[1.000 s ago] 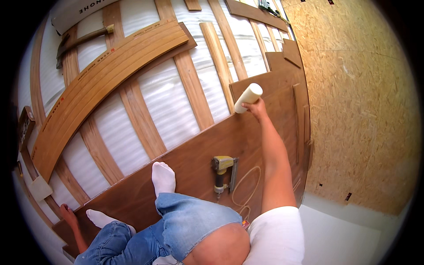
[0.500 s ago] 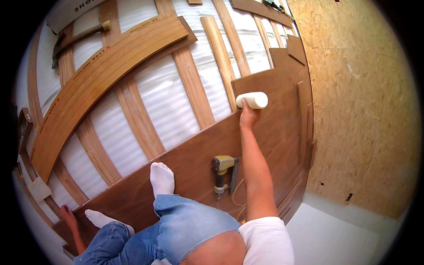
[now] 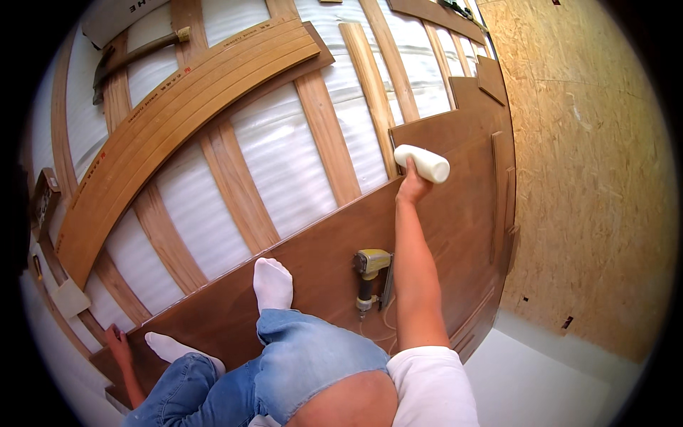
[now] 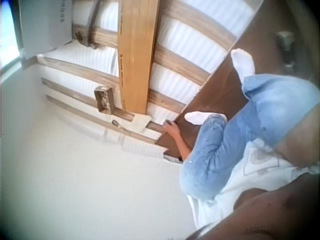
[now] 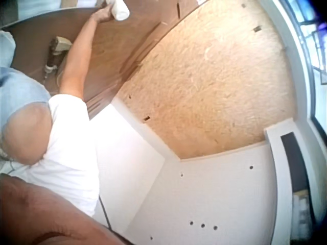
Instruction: The person applies adhesive to wood planks, fits them together on a subfloor, and secures them using a hammer and a pneumatic nail gun.
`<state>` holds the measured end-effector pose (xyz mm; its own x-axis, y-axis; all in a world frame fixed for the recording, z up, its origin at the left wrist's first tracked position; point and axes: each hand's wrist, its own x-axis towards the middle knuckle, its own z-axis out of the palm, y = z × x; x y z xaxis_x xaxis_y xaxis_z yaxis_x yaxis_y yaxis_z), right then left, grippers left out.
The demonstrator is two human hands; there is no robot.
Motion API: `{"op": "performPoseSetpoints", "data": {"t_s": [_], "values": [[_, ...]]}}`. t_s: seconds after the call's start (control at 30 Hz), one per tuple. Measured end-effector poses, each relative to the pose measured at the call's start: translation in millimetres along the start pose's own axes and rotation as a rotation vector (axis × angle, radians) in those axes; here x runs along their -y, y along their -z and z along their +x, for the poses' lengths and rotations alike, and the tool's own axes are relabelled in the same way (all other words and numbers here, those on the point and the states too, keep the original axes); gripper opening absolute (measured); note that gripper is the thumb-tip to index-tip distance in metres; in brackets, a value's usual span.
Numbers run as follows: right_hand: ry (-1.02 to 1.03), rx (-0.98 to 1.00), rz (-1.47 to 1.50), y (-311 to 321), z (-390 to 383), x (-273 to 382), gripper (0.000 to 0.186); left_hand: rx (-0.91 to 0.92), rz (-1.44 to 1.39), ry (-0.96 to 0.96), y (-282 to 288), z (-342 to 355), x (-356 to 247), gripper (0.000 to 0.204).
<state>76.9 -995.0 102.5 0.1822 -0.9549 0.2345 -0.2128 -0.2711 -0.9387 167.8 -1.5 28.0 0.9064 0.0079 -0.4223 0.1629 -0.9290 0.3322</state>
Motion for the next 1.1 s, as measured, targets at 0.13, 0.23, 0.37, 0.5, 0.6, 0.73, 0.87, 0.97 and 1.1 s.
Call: {"op": "performPoseSetpoints", "data": {"t_s": [0.13, 0.23, 0.37, 0.5, 0.6, 0.73, 0.87, 0.97, 1.1], "values": [[-0.064, -0.081, 0.046, 17.4, -22.4, 3.0, 0.053, -0.064, -0.039, -0.002, -0.1, -1.6, -1.4, 0.036], [-0.046, -0.087, 0.042, 34.8, -28.4, -0.7, 0.055, -0.007, -0.002, 0.02, 6.4, 9.2, 0.1, 0.035], [-0.165, -0.153, 0.099, 38.2, -19.0, 8.1, 0.053, -0.023, -0.023, 0.021, -2.3, 23.4, 19.1, 0.027], [-0.505, -0.374, 0.295, 29.7, -0.2, 28.7, 0.044, 0.063, -0.005, 0.07, 15.0, 32.1, 14.2, 0.022], [-0.67, -0.392, 0.494, 78.6, 30.9, 6.8, 0.053, 0.147, -0.362, 0.204, 6.3, 49.2, 27.2, 0.022], [-0.892, -0.288, 0.788, 126.0, 46.8, -15.8, 0.076, 0.072, -0.751, 0.335, 10.4, 73.9, 14.5, 0.027], [-1.295, -0.298, 0.907, 137.4, 52.2, -16.9, 0.059, -0.047, -0.874, 0.297, 40.0, 96.0, -16.9, 0.043], [-1.397, -0.316, 1.055, 162.7, 63.8, -35.2, 0.058, -0.05, -0.844, 0.318, 58.6, 114.8, -40.6, 0.055], [-1.283, -0.235, 1.002, 160.1, 52.9, -63.0, 0.061, -0.02, -0.85, 0.287, 85.8, 139.7, -45.4, 0.058]]}}
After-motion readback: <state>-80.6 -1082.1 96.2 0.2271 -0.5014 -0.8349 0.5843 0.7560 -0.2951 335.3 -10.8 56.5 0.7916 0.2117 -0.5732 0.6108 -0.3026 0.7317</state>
